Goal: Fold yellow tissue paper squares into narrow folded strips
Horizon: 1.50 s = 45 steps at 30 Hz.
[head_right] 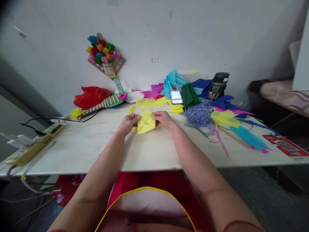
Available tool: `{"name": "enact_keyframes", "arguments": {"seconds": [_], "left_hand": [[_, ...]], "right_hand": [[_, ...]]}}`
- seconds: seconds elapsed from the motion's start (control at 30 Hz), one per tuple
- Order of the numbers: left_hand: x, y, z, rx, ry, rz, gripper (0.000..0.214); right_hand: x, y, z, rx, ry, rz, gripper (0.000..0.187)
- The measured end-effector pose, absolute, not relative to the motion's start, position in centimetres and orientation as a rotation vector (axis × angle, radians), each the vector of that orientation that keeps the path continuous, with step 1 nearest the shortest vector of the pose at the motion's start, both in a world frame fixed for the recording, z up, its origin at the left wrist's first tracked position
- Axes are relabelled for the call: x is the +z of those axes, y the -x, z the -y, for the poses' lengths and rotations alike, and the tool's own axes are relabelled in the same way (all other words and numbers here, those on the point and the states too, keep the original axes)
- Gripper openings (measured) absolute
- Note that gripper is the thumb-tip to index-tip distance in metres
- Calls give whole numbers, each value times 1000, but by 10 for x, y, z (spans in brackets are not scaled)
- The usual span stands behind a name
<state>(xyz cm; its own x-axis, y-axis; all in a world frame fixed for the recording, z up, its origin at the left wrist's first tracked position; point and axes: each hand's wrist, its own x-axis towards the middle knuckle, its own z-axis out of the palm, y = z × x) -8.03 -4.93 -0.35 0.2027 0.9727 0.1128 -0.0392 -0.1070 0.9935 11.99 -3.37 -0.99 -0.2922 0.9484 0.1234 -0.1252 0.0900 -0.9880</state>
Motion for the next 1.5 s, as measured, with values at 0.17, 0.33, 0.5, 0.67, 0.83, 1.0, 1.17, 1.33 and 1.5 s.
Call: {"name": "enact_keyframes", "arguments": {"seconds": [0.17,0.33,0.5,0.67,0.83,1.0,1.17,1.33,1.5], "left_hand": [[-3,82,50,1161,-1317,-899,38],[0,83,51,1122,-1229,-867,30],[-1,85,51,1121,-1274,-837,36],[-3,84,49,1139,-1294,-873,36],[-3,82,50,1162,-1264,-887,31],[-2,80,51,1211,-1272,-889,23],[-3,80,50,1217,-1269,-888,19],[-2,79,52,1214,-1290,-909,18],[-3,78,51,1229,-1412,-952,26]], "right_hand": [[-11,-119,33,1412,871,1320,26],[-12,-120,33,1409,868,1332,21],[-11,-120,33,1422,874,1339,22],[-10,-120,35,1433,835,1335,23],[-7,-119,38,1435,841,1271,24],[-7,-119,39,1416,823,1274,21],[-6,-120,40,1413,760,1335,18],[-7,-117,40,1268,863,1413,20],[-12,-114,36,1208,893,1452,25]]}}
